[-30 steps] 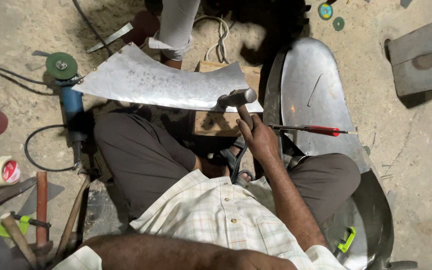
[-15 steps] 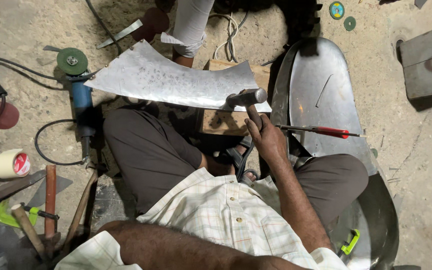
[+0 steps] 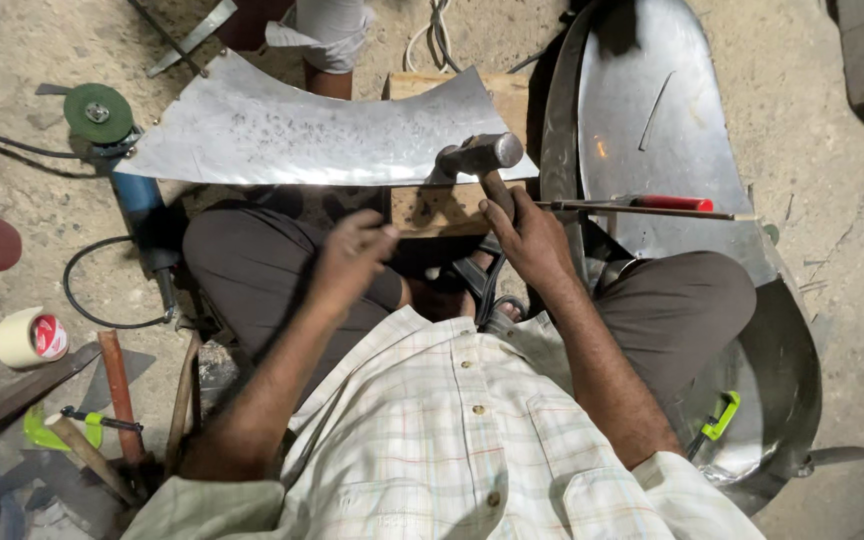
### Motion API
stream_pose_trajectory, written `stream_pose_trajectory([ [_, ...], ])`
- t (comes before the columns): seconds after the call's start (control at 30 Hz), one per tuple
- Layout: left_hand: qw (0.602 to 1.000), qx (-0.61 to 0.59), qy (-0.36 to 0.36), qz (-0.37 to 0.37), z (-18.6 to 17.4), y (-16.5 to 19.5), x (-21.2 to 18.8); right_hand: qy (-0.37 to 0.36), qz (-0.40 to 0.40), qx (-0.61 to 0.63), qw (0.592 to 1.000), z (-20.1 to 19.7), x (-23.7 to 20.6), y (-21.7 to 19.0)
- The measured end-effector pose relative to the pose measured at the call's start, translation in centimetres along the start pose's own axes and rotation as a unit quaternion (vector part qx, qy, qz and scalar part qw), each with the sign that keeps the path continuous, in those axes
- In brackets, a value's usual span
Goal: The person sits on the floor and uses a hammer to shape a curved metal sheet placed on a wooden block. They repeatedly strike the metal to form a curve, occasionally repositioning the sheet and adjusting their grip.
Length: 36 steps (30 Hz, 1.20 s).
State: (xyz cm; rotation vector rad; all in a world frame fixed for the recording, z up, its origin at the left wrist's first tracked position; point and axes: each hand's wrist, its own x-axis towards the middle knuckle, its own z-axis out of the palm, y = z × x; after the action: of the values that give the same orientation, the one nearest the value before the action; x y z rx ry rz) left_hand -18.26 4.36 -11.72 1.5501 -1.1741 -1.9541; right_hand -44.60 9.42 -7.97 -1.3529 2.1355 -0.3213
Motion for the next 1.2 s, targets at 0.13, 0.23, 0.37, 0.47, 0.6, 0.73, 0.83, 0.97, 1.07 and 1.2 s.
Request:
stream_pose_trajectory([
  [0.13,0.976,-0.206,0.062,0.039,-5.4,-5.6,7.3,-0.018,0.008,0.107,0.994,0.6,0.1,0.9],
  [0.23,0.961,-0.219,0.104,0.132,-6.1,-5.7,9.7,-0.031,0.064,0.16,0.985,0.9,0.3,0.8],
  [0.37,0.953,-0.261,0.09,0.127,-5.2,-3.7,10.6,-0.027,0.048,0.249,0.967,-0.3,0.4,-0.7],
  [0.47,0.944,-0.295,0.073,0.13,-3.7,-3.6,10.8,-0.018,0.039,0.31,0.95,-2.6,-0.7,-1.9],
  [0.6,0.933,-0.324,0.088,0.129,-1.9,-5.7,10.8,0.081,-0.139,0.392,0.906,-5.1,-3.4,-1.4],
  [0.73,0.932,-0.312,0.107,0.149,-1.6,-7.1,11.0,0.135,-0.299,0.5,0.802,-3.1,-3.3,-0.2],
  [0.83,0.937,-0.298,0.102,0.148,-1.7,-7.0,11.1,0.149,-0.307,0.281,0.897,-0.9,-1.9,-0.6],
  [0.97,0.927,-0.311,0.113,0.175,-1.3,-6.4,11.3,0.082,-0.212,0.138,0.964,-1.8,-1.3,-2.2],
  [1.07,0.917,-0.327,0.124,0.193,-1.4,-6.6,11.1,0.039,-0.125,0.241,0.962,-4.1,-3.1,-2.1],
  [1.2,0.921,-0.331,0.13,0.157,-2.8,-7.5,10.6,0.136,-0.282,0.362,0.878,-2.5,-3.8,-1.2],
])
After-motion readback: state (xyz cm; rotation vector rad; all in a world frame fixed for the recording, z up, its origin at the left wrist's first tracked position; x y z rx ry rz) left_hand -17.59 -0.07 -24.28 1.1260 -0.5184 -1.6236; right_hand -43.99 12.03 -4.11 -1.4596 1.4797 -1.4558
